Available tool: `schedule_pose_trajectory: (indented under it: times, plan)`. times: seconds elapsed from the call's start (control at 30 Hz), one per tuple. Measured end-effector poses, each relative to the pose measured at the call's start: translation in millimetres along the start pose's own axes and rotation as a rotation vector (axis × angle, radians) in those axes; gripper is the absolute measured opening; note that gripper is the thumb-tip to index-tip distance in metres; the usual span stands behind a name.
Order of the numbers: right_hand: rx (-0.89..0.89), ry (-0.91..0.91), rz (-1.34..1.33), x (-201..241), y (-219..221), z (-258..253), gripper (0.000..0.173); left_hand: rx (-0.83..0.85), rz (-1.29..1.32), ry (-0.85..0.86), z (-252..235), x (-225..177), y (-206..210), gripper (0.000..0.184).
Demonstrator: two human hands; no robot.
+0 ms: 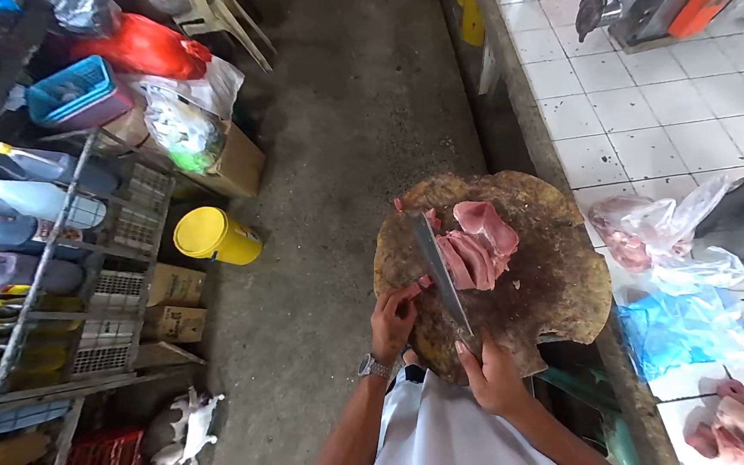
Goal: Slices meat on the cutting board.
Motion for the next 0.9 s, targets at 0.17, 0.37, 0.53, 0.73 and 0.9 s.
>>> schedule_pose_trajectory:
  times: [0.17,0.37,0.53,0.73,0.9]
  plan:
    - [0.587,0.47,0.211,-63,55,-2,0.059,0.003,-0.041,-0.052,1,1,3,0.02]
    - [0.504,0.542,0.148,-72,37,-16,0.06,0.056,-0.101,-0.16,-38,2,9,0.017]
    - [0.392,0.441,0.106,-68,5,-68,0.057,0.2,0.047,-0.208,-75,-3,27,0.031]
    - [0.03,0.237,-0.06,-51,-36,-56,0.051,0.349,0.055,-0.261,-81,-14,50,0.083]
    - [-0.111,0.268,-0.227,-87,-30,1,0.043,0.392,-0.247,0.101,-100,-61,74,0.054]
Point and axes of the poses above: each hand's wrist, its own z-axis away from the middle knuckle, its own y-axis out of the palm, x = y × z, the point moved 9 cm from there along -z, towards the middle knuckle, and after that the axes turned 14 degrees about x, right-handed, at the moved point
